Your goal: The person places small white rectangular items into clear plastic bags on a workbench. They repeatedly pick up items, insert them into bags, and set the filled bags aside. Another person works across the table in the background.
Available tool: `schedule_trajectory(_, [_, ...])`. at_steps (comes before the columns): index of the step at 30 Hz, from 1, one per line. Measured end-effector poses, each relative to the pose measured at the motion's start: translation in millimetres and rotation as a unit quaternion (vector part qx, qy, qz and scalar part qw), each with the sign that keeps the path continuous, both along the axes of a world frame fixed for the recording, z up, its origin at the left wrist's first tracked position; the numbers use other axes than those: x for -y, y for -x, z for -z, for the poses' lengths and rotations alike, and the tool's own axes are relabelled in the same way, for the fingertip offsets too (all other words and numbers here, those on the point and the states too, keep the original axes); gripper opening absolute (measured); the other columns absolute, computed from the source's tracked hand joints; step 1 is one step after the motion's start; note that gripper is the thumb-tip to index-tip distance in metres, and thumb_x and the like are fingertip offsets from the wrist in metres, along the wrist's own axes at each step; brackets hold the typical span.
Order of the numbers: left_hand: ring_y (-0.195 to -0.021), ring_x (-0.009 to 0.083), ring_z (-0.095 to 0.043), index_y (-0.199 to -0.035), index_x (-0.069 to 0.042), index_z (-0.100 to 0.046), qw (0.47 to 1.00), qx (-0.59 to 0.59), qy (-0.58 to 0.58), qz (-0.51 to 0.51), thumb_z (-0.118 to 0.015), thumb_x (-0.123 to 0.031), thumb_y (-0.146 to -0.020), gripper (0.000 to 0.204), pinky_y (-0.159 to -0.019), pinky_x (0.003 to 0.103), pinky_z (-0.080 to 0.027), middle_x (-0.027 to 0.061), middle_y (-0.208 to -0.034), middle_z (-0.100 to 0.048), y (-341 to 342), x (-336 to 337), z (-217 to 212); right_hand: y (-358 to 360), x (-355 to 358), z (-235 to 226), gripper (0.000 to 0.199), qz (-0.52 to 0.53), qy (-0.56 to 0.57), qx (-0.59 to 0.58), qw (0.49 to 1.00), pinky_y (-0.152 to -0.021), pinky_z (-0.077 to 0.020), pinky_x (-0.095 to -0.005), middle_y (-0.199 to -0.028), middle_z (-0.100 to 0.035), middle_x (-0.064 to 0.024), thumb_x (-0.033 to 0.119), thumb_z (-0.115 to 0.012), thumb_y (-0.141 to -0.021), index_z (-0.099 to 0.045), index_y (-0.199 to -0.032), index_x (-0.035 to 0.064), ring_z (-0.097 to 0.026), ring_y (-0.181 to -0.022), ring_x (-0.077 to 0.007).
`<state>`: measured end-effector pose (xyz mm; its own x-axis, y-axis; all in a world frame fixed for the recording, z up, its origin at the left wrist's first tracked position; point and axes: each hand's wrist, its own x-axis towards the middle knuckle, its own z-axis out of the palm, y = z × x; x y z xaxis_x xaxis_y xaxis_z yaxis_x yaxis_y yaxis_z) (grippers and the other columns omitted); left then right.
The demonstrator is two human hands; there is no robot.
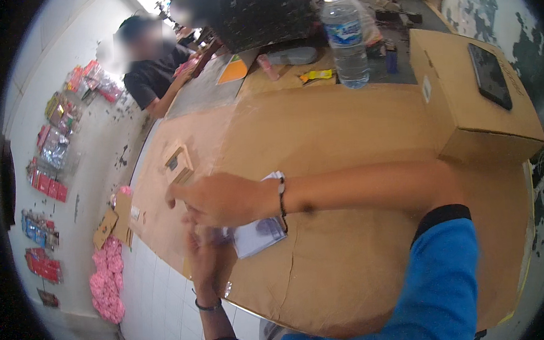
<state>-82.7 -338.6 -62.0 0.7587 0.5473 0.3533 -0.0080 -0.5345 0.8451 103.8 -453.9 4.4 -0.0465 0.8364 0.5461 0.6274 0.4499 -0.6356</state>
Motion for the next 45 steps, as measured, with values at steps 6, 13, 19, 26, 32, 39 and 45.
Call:
schedule_trajectory(6, [-0.090, 0.0138, -0.064, -0.098, 0.001, -0.065, 0.994, 0.002, 0.038, 0.106, -0.053, -0.030, -0.107, 0.034, -0.081, 0.030, -0.050, 0.0073, -0.093, -0.067, -13, -17, -30, 3, -5, 36, 0.063, -0.007, 0.048, 0.034, 0.998, -0.066, -0.0540, -0.0436, -0.083, -0.070, -0.0127, 0.036, -0.076, -0.088, -0.043, -0.135, 0.0109, -0.070, -0.076, -0.0357])
schedule_trajectory(13, [-0.068, 0.0078, -0.060, -0.091, -0.001, -0.063, 0.982, -0.037, 0.144, 0.118, -0.062, -0.012, -0.102, 0.015, -0.062, 0.022, -0.047, 0.0025, -0.084, -0.066, -15, -30, -14, -1, -6, 40, 0.071, 0.050, 0.038, 0.075, 0.995, -0.065, -0.0543, -0.0437, -0.080, -0.069, -0.0132, 0.041, -0.078, -0.085, -0.042, -0.138, 0.0107, -0.070, -0.073, -0.0354])
schedule_trajectory(19, [-0.071, 0.0064, -0.056, -0.093, -0.003, -0.061, 0.987, -0.046, 0.125, 0.092, -0.061, -0.014, -0.103, 0.015, -0.063, 0.021, -0.046, -0.0002, -0.083, -0.062, -11, -22, -15, -3, -1, 36, 0.072, 0.038, 0.068, 0.048, 0.996, -0.068, -0.0543, -0.0464, -0.084, -0.069, -0.0170, 0.042, -0.079, -0.083, -0.044, -0.136, 0.0082, -0.070, -0.079, -0.0387])
schedule_trajectory(26, [-0.068, 0.0041, -0.046, -0.095, -0.006, -0.061, 0.994, 0.018, 0.090, -0.064, -0.063, -0.021, -0.103, 0.017, -0.061, 0.019, -0.036, -0.0042, -0.078, -0.052, -12, -35, -15, -18, -11, 40, 0.055, 0.081, 0.087, 0.026, 0.993, -0.068, -0.0527, -0.0415, -0.076, -0.069, -0.0099, 0.040, -0.076, -0.089, -0.054, -0.129, 0.0099, -0.071, -0.076, -0.0313])
schedule_trajectory(32, [-0.065, 0.0021, -0.044, -0.103, -0.008, -0.061, 0.987, -0.002, 0.095, -0.126, -0.059, -0.024, -0.105, 0.016, -0.056, 0.019, -0.034, -0.0062, -0.077, -0.052, -7, -60, 3, -35, -18, 51, 0.039, 0.105, 0.071, 0.013, 0.992, -0.066, -0.0512, -0.0391, -0.076, -0.069, -0.0100, 0.037, -0.072, -0.093, -0.062, -0.119, 0.0094, -0.068, -0.072, -0.0272])
schedule_trajectory(39, [-0.063, 0.0014, -0.043, -0.113, -0.006, -0.061, 0.986, -0.002, 0.099, -0.133, -0.057, -0.021, -0.106, 0.016, -0.054, 0.019, -0.033, -0.0065, -0.076, -0.052, -9, -55, 1, -44, -18, 44, 0.032, 0.098, 0.119, -0.035, 0.987, -0.072, -0.0509, -0.0407, -0.085, -0.069, -0.0136, 0.033, -0.070, -0.094, -0.066, -0.110, 0.0059, -0.067, -0.079, -0.0296])
schedule_trajectory(45, [-0.066, 0.0026, -0.047, -0.119, -0.004, -0.060, 0.991, -0.011, 0.107, -0.083, -0.065, -0.015, -0.101, 0.021, -0.059, 0.020, -0.038, -0.0055, -0.077, -0.055, -13, -45, 0, -47, -22, 51, 0.029, 0.111, 0.092, -0.039, 0.989, -0.058, -0.0468, -0.0355, -0.065, -0.063, -0.0079, 0.033, -0.068, -0.098, -0.066, -0.110, 0.0068, -0.061, -0.059, -0.0197])
